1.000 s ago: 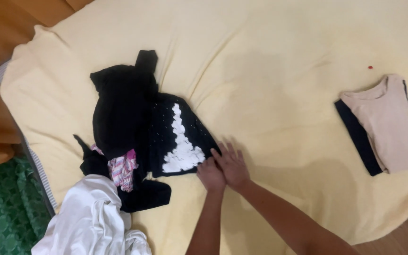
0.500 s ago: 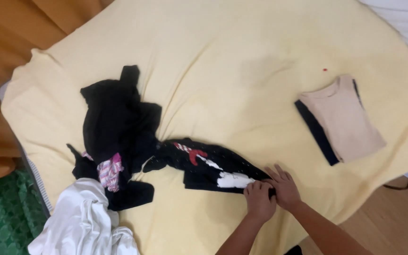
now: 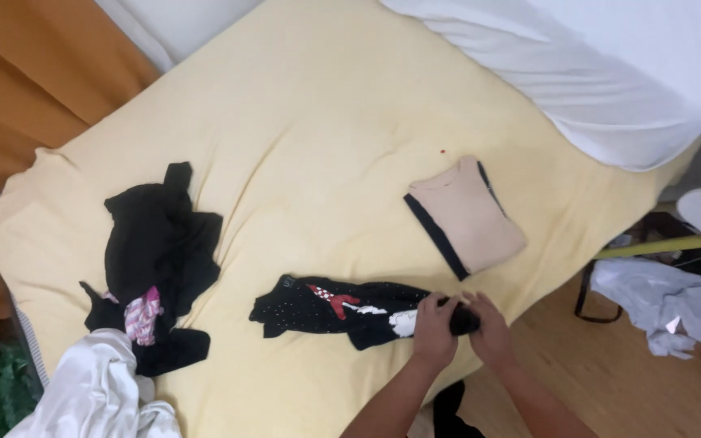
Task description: The person folds several items of clothing on a bed, including a black t-shirt with a graphic, a plain black t-shirt, and a black long-sleeved top. They smooth out each garment and fold it neatly into a compact stack.
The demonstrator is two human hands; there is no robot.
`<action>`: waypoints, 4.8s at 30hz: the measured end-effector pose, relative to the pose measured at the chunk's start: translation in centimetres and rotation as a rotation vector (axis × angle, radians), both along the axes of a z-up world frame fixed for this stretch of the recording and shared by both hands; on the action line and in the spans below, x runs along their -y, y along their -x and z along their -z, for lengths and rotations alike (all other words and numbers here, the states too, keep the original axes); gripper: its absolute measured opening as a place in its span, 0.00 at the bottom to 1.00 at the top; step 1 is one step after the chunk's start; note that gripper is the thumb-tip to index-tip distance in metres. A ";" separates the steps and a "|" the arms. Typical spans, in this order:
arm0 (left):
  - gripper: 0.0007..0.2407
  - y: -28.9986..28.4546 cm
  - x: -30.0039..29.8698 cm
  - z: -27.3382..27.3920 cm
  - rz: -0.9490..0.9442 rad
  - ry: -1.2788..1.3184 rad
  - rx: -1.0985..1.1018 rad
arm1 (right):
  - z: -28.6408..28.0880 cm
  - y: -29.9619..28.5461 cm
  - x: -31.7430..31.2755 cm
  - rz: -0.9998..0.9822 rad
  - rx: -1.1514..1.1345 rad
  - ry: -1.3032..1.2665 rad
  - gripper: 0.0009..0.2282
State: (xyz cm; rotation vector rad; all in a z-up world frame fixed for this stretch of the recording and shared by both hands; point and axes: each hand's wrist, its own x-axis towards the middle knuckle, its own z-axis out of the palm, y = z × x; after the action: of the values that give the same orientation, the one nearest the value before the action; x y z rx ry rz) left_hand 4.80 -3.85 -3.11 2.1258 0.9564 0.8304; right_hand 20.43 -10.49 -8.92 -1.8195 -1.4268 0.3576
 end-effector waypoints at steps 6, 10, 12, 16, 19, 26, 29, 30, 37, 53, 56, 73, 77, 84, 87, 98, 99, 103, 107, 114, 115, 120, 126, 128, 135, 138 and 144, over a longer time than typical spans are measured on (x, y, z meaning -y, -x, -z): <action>0.16 -7.0 1.2 -8.7 0.045 0.014 -0.053 | -8.2 -6.0 1.1 0.134 -0.048 -0.076 0.26; 0.14 -10.8 0.9 -11.9 0.032 0.140 0.129 | -11.8 -8.0 1.6 0.277 -0.324 -0.053 0.18; 0.11 -11.9 0.3 -13.3 0.113 0.350 0.115 | -10.8 -9.9 2.1 0.384 -0.338 0.222 0.10; 0.19 -12.0 -0.9 -20.4 0.231 0.320 0.128 | -13.8 -11.8 1.8 0.130 -0.548 -0.357 0.12; 0.24 -11.9 -1.0 -22.1 0.211 0.207 -0.081 | -18.4 -11.9 2.0 0.433 -0.230 -0.186 0.11; 0.13 -12.5 -4.1 -17.2 0.211 0.151 -0.209 | -26.6 -12.4 3.9 0.354 -0.575 -0.599 0.10; 0.14 -12.0 -5.5 -16.2 0.225 0.284 -0.034 | -28.6 -11.6 5.3 0.432 -0.512 -0.611 0.11; 0.14 -11.5 -5.6 -17.0 0.223 0.310 0.020 | -29.1 -11.2 5.8 0.474 -0.483 -0.618 0.11; 0.17 -7.9 -3.3 -28.1 0.454 0.424 0.058 | -30.2 -10.1 7.6 0.419 -0.716 -0.821 0.11; 0.17 -10.0 -7.8 -21.5 0.066 0.964 0.346 | -25.8 -7.6 14.1 -0.134 -0.773 -0.637 0.14; 0.19 -9.3 -6.0 -24.6 0.196 1.414 0.403 | -32.0 -3.9 12.0 -0.362 -0.521 -0.315 0.15; 0.16 -8.5 -2.1 -26.9 0.955 1.383 0.612 | -26.9 -5.5 6.0 0.425 -0.951 -0.098 0.15; 0.17 -7.9 -0.3 -27.7 0.784 1.097 0.403 | -30.4 -3.2 5.6 0.286 -1.219 -0.138 0.20; 0.27 -6.8 1.5 -29.0 1.204 0.377 -0.043 | -26.9 -6.2 6.7 0.168 -1.260 -0.115 0.15; 0.35 -8.0 -0.8 -26.0 1.257 0.223 0.110 | -23.8 -7.5 6.3 0.503 -1.230 -0.068 0.09; 0.23 -7.9 -2.3 -20.5 0.839 0.085 -0.124 | -32.3 -4.4 9.4 -0.411 -1.020 -0.073 0.08; 0.16 -7.9 -2.1 -19.8 0.811 0.187 -0.158 | -33.0 -3.9 10.1 -0.501 -0.989 -0.095 0.08; 0.15 -6.4 -1.9 -22.0 0.734 0.153 -0.251 | -31.2 -4.7 11.5 -0.600 -1.003 -0.082 0.15; 0.10 -6.1 -2.1 -19.7 0.488 -0.139 -0.395 | -23.1 -7.5 12.4 -0.813 -1.034 -0.196 0.12; 0.12 -8.9 -3.5 -11.1 0.353 1.040 0.844 | -30.0 0.8 9.2 -1.174 -0.869 0.252 0.16; 0.12 -6.7 -3.2 -10.9 0.351 1.044 0.842 | -31.2 1.4 9.1 -1.173 -0.874 0.253 0.16; 0.11 -7.7 -2.1 -15.7 0.384 1.217 0.925 | -30.3 0.3 6.3 -0.353 -0.843 -0.095 0.14; 0.14 -5.2 -0.6 -24.0 0.415 1.403 1.052 | -19.2 -12.4 4.9 0.370 -1.095 -0.482 0.06; 0.15 -5.1 -0.4 -25.3 0.431 1.468 1.091 | -15.9 -13.1 3.6 0.400 -1.183 -0.390 0.08; 0.11 -6.0 -2.2 -22.0 0.504 1.306 1.159 | -16.0 -8.6 1.8 0.208 -1.417 -0.169 0.14; 0.08 -9.3 -8.4 -12.2 0.503 0.966 0.894 | -17.8 -6.3 2.5 0.078 -1.501 -0.084 0.17; 0.10 -1.5 -7.1 -17.9 0.634 1.187 0.544 | -22.5 -9.9 2.2 -0.049 -1.503 -0.032 0.19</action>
State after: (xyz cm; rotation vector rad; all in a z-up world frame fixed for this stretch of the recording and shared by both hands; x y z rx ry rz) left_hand 6.31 3.23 14.76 0.9554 0.2688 0.3055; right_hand 30.30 -12.71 13.55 -0.9189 -0.3637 1.3319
